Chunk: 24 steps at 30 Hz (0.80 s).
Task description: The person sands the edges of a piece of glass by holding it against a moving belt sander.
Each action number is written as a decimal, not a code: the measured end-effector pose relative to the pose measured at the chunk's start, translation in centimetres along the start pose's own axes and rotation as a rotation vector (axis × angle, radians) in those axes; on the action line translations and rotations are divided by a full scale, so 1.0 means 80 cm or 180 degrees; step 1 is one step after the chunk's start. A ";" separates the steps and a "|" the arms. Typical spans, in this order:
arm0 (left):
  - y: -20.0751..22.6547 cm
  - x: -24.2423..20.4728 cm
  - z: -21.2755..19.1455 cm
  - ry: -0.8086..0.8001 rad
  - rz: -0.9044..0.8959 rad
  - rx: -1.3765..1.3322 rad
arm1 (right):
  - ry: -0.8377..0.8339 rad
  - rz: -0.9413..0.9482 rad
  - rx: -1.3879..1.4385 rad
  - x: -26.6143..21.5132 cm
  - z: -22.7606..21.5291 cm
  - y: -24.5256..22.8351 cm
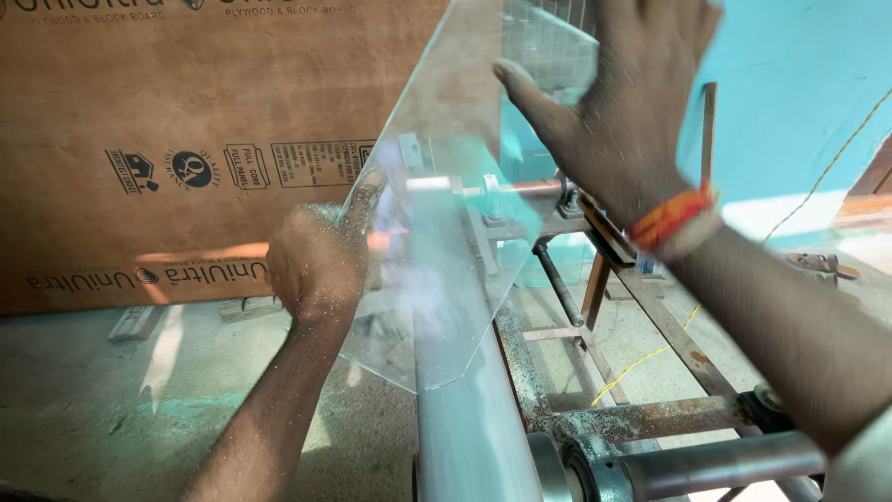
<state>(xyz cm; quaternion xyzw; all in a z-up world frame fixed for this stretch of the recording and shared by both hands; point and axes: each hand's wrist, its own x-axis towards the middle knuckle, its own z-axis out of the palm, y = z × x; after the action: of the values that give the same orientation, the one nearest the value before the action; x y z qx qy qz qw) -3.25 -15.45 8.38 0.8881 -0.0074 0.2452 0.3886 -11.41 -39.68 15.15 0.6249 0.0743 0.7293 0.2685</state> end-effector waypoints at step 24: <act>-0.002 -0.036 0.073 -0.1054 0.1511 0.1050 | -0.1016 0.8005 0.3841 -0.190 -0.033 -0.112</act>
<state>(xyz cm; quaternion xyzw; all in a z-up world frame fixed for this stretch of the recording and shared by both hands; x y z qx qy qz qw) -3.25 -19.88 3.62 0.9404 -0.2374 0.1791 0.1651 -10.09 -38.86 -2.62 0.3650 -0.2606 0.2569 -0.8561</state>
